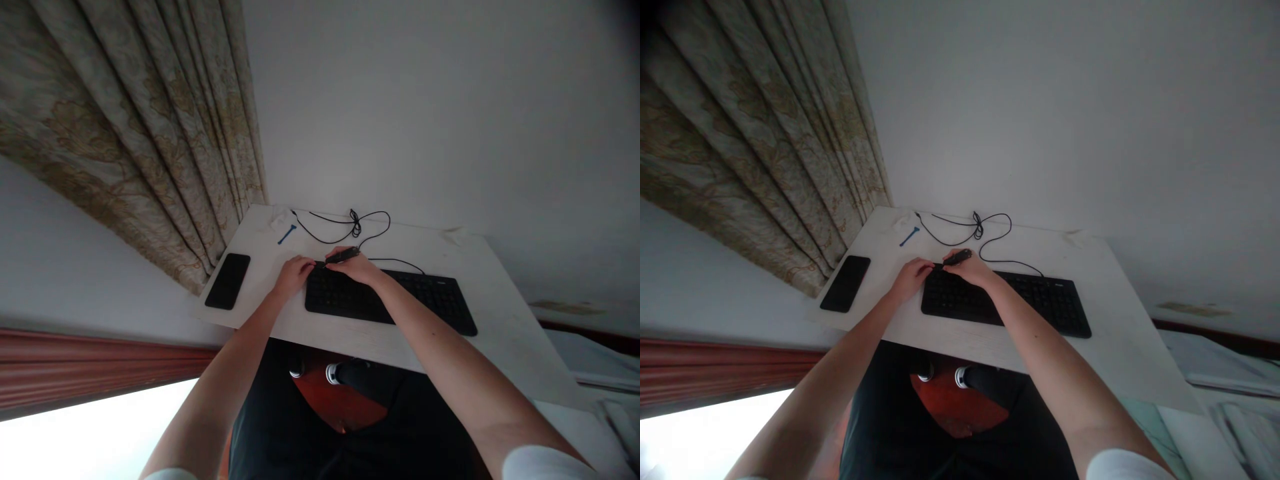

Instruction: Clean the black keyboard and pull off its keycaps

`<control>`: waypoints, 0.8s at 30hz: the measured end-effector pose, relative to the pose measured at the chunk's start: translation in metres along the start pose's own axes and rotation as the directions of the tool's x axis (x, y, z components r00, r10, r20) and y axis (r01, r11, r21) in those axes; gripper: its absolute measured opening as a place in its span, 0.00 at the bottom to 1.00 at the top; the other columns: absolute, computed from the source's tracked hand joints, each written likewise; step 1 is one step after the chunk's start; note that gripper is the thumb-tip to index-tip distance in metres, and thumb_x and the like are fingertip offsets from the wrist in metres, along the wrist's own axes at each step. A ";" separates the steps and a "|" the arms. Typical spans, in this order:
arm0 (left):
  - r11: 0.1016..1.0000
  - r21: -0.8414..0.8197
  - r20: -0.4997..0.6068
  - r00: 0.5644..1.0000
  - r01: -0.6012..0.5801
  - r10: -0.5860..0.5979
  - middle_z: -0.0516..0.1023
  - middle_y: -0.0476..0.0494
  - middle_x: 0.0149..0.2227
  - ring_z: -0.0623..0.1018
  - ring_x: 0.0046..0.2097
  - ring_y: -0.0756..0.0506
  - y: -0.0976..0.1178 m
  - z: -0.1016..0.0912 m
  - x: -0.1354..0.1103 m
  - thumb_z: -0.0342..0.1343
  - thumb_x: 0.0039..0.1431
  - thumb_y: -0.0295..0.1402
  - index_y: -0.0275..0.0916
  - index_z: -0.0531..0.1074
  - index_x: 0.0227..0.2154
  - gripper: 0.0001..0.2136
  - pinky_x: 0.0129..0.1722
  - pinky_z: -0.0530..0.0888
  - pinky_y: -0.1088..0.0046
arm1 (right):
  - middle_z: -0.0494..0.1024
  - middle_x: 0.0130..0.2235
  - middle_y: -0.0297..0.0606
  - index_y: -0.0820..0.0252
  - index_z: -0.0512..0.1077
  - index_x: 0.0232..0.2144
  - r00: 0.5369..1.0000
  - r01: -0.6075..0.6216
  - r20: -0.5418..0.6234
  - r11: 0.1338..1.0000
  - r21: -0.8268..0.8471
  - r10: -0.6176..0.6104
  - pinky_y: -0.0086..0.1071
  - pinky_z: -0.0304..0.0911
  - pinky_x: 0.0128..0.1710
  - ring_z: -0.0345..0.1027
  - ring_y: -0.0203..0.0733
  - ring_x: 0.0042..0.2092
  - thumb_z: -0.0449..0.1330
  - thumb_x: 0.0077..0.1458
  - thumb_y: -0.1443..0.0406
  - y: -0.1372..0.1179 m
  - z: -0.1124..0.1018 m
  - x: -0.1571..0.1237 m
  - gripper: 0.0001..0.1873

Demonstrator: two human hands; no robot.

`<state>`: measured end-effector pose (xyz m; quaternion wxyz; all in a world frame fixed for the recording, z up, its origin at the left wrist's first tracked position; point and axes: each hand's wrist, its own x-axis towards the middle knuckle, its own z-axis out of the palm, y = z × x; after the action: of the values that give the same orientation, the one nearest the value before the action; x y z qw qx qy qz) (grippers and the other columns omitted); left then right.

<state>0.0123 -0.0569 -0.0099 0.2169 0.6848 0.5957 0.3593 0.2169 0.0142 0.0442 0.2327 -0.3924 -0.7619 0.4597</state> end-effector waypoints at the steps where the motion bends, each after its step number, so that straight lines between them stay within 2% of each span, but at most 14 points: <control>1: 1.000 -0.003 -0.008 1.000 0.000 0.000 0.81 0.43 0.40 0.78 0.44 0.45 0.000 0.000 -0.001 0.53 0.66 0.31 0.40 0.79 0.41 0.09 0.50 0.74 0.65 | 0.82 0.34 0.35 0.58 0.78 0.33 1.000 0.000 0.018 1.000 -0.011 0.001 0.33 0.68 0.39 0.75 0.40 0.37 0.67 0.48 0.64 0.000 -0.002 0.001 0.08; 6: 1.000 -0.007 -0.039 0.999 0.007 -0.008 0.82 0.43 0.40 0.79 0.44 0.45 0.001 0.001 -0.003 0.52 0.67 0.31 0.39 0.79 0.42 0.10 0.50 0.74 0.65 | 0.82 0.34 0.35 0.59 0.79 0.34 0.999 0.007 0.037 0.997 -0.074 -0.004 0.31 0.68 0.38 0.75 0.40 0.36 0.68 0.48 0.65 -0.003 -0.004 0.003 0.09; 12: 1.000 0.006 -0.035 0.999 0.001 -0.001 0.82 0.42 0.40 0.79 0.44 0.45 0.001 0.000 -0.003 0.53 0.67 0.30 0.39 0.80 0.41 0.09 0.50 0.75 0.66 | 0.80 0.29 0.33 0.60 0.79 0.34 0.999 0.045 0.016 0.995 -0.092 -0.043 0.30 0.66 0.33 0.73 0.38 0.31 0.66 0.48 0.63 -0.011 0.004 0.007 0.09; 16: 1.000 0.015 -0.036 0.999 0.012 -0.011 0.82 0.42 0.41 0.79 0.43 0.45 0.002 0.000 -0.004 0.53 0.67 0.31 0.39 0.80 0.42 0.10 0.49 0.75 0.66 | 0.80 0.29 0.33 0.61 0.78 0.33 0.998 0.054 0.044 0.997 -0.062 -0.052 0.30 0.66 0.34 0.73 0.39 0.32 0.67 0.47 0.63 -0.010 0.002 0.007 0.10; 24: 1.000 -0.007 -0.012 1.000 -0.009 0.009 0.80 0.43 0.39 0.79 0.42 0.46 -0.001 -0.002 -0.002 0.53 0.66 0.30 0.41 0.80 0.44 0.11 0.47 0.76 0.67 | 0.82 0.34 0.35 0.59 0.78 0.33 1.000 -0.017 -0.025 1.000 -0.013 0.017 0.31 0.68 0.38 0.75 0.39 0.36 0.67 0.47 0.64 -0.001 0.000 0.003 0.08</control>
<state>0.0106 -0.0590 -0.0098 0.2142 0.6846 0.5926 0.3664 0.2145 0.0158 0.0451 0.2354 -0.4062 -0.7587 0.4517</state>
